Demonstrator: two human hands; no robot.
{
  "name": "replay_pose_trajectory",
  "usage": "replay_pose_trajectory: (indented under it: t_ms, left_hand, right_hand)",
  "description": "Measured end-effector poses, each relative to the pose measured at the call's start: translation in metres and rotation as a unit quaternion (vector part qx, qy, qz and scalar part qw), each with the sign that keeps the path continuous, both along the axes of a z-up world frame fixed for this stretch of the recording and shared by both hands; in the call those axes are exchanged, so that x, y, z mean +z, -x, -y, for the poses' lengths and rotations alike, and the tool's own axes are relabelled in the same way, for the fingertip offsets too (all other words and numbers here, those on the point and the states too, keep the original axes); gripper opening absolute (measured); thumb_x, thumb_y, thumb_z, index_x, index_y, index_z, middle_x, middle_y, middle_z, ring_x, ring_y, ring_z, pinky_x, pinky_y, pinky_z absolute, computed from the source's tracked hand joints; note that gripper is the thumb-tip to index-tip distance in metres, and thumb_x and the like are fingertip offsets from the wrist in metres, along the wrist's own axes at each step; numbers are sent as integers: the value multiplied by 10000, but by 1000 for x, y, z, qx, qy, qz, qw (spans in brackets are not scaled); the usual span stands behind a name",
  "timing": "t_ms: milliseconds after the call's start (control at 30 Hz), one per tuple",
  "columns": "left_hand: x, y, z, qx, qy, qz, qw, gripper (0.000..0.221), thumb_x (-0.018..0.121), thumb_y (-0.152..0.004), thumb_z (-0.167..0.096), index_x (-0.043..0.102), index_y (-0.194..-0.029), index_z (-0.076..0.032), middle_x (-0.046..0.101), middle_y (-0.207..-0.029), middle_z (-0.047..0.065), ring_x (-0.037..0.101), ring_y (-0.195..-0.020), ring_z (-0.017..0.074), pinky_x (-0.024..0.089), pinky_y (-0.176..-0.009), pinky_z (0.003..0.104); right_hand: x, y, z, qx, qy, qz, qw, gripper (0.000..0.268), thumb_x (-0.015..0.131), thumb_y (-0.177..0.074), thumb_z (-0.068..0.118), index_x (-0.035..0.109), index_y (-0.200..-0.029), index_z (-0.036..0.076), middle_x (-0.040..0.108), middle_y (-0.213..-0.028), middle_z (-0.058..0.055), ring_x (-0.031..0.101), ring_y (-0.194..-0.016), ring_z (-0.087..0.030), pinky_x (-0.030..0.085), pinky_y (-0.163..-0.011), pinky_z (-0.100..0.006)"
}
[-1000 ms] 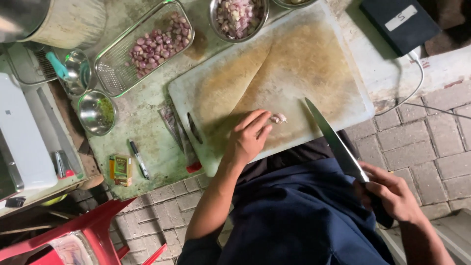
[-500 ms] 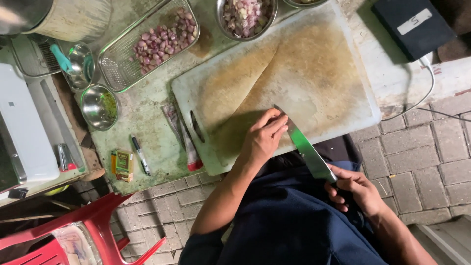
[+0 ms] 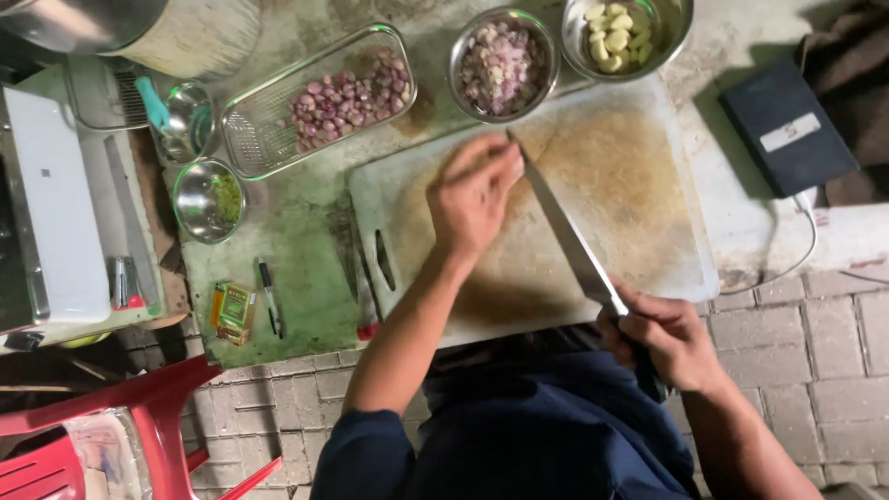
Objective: Slicing shallots on a cutting board and placing them into a bowl.
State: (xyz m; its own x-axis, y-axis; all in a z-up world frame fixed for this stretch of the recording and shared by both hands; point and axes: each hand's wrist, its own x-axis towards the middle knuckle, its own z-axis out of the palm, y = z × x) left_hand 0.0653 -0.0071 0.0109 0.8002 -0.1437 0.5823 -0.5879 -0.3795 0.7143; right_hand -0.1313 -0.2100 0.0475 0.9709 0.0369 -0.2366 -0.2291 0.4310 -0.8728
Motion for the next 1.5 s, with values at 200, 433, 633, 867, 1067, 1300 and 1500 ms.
replay_pose_trajectory:
  t_ms: [200, 433, 633, 867, 1067, 1300, 1500]
  left_hand:
    - [0, -95, -3, -100, -195, -61, 974, 244, 598, -902, 4, 720, -1112, -22, 690, -1211, 77, 636, -1145, 253, 503, -1001, 332]
    - [23, -118, -25, 74, -260, 31, 962, 222, 785, -772, -371, 703, -669, -192, 657, -611, 33, 624, -557, 207, 434, -479, 386]
    - [32, -128, -80, -24, -273, 90, 958, 209, 699, -868, -30, 752, -1030, -151, 756, -868, 19, 705, -672, 155, 582, -493, 283]
    - [29, -179, -173, 84, -385, -190, 899, 145, 638, -898, -134, 688, -765, -163, 675, -770, 34, 646, -716, 227, 498, -653, 401]
    - [19, -185, -163, 70, -482, -222, 845, 241, 602, -852, -108, 773, -977, -224, 720, -972, 112, 668, -938, 367, 522, -705, 516]
    - [4, -198, -162, 76, -564, -186, 801, 73, 687, -821, 25, 684, -810, -47, 706, -859, 131, 691, -803, 333, 552, -650, 483]
    - [-2, -186, -180, 106, -483, -114, 862, 122, 675, -835, -147, 741, -932, -179, 695, -762, 115, 667, -666, 332, 520, -507, 478]
  right_hand:
    - [5, -12, 33, -92, -15, 17, 995, 473, 455, -890, 9, 507, -1350, -89, 481, -729, -192, 444, -497, -222, 379, -394, -284]
    - [-15, -28, 26, -127, 155, 31, 979, 530, 414, -927, 58, 451, -1435, -87, 430, -682, -192, 382, -499, -212, 354, -406, -290]
    - [-30, -30, 25, -118, 172, 36, 977, 432, 373, -953, -36, 468, -1363, -134, 420, -726, -249, 397, -536, -269, 360, -467, -316]
    - [-35, -29, 28, -127, 161, 15, 979, 541, 414, -971, -8, 447, -1510, -41, 483, -819, -244, 444, -571, -265, 396, -469, -328]
    - [-35, -29, 26, -144, 167, 12, 975, 527, 409, -969, 0, 460, -1493, -33, 475, -817, -241, 433, -559, -272, 381, -455, -331]
    - [-38, -31, 26, -143, 158, 3, 977, 527, 433, -969, 25, 470, -1494, 9, 484, -802, -244, 433, -572, -259, 392, -470, -328]
    - [-48, -31, 32, -132, 154, 16, 979, 532, 423, -972, -11, 445, -1503, -4, 498, -830, -253, 432, -552, -282, 388, -476, -338]
